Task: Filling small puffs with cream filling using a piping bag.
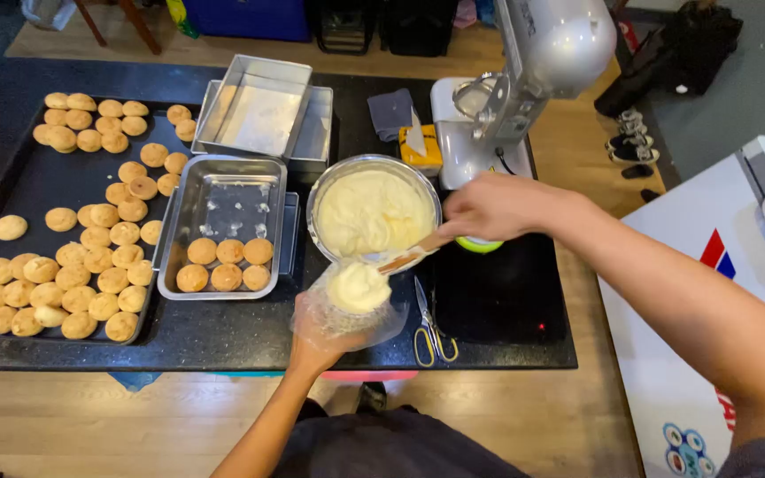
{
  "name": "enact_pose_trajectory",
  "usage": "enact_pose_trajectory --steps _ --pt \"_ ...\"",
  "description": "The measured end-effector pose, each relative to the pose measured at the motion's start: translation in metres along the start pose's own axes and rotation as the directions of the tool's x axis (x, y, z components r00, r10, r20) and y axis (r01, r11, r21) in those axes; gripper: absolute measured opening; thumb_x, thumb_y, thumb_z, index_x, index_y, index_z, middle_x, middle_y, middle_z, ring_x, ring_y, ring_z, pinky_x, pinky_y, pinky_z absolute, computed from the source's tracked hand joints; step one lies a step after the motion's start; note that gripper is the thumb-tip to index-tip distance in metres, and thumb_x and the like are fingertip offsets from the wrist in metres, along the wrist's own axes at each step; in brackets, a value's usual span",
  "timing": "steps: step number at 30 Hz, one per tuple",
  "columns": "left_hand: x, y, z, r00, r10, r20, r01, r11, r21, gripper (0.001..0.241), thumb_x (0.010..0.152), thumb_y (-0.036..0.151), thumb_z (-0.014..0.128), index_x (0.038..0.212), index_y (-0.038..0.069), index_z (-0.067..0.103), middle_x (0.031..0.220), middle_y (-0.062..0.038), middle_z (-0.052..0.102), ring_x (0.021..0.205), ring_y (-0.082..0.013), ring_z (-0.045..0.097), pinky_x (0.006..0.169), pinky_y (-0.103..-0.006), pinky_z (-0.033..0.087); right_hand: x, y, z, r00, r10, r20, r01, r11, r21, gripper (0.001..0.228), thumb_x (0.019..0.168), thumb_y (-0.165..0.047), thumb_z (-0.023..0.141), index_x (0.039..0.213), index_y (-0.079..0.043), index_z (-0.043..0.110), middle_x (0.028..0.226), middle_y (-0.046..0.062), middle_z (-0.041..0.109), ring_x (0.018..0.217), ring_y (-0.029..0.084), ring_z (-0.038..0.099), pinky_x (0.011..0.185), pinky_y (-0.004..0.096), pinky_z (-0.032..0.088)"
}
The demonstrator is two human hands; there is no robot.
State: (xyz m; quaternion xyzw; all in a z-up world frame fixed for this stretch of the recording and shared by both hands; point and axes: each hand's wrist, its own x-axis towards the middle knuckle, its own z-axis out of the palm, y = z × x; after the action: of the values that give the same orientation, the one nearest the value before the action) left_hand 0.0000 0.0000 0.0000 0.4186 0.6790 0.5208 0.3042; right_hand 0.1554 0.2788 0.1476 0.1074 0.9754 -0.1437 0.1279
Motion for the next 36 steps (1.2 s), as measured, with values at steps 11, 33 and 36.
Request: enact_pose_trajectory --steps 11,33,36 --pt "-0.022 -0.033 0.021 0.991 0.059 -0.120 -0.080 0.981 -0.177 0.080 0.053 0.013 0.096 0.125 0.000 0.063 0.118 -0.012 0.073 0.106 -0.0256 0.070 0.094 -0.0369 0.055 -0.018 -0.117 -0.011 0.909 -0.416 -0.014 0.352 0.787 -0.507 0.023 0.091 -0.025 0.061 0.104 -0.007 0.066 0.079 0.010 0.068 0.071 0.030 0.072 0.052 0.045 0.056" --pt "-0.003 -0.150 0.027 0.983 0.137 -0.126 -0.153 0.979 -0.133 0.093 0.053 0.014 0.099 0.133 0.000 0.055 0.125 -0.014 0.069 0.114 -0.0247 0.067 0.101 -0.0382 0.054 0.059 0.052 0.089 0.925 0.319 -0.206 -0.365 0.895 -0.255 0.051 0.093 -0.058 0.063 0.087 -0.009 0.078 0.081 0.018 0.071 0.082 0.039 0.071 0.071 0.052 0.058" --pt "-0.010 -0.161 0.031 0.969 0.182 -0.169 -0.195 0.979 -0.061 0.095 0.052 0.016 0.100 0.133 0.000 0.053 0.125 -0.015 0.067 0.114 -0.0250 0.066 0.100 -0.0386 0.053 0.071 0.069 0.119 0.910 0.399 -0.110 -0.402 0.915 -0.008 0.032 0.090 -0.041 0.062 0.091 -0.016 0.082 0.084 0.019 0.072 0.085 0.041 0.070 0.078 0.051 0.056"
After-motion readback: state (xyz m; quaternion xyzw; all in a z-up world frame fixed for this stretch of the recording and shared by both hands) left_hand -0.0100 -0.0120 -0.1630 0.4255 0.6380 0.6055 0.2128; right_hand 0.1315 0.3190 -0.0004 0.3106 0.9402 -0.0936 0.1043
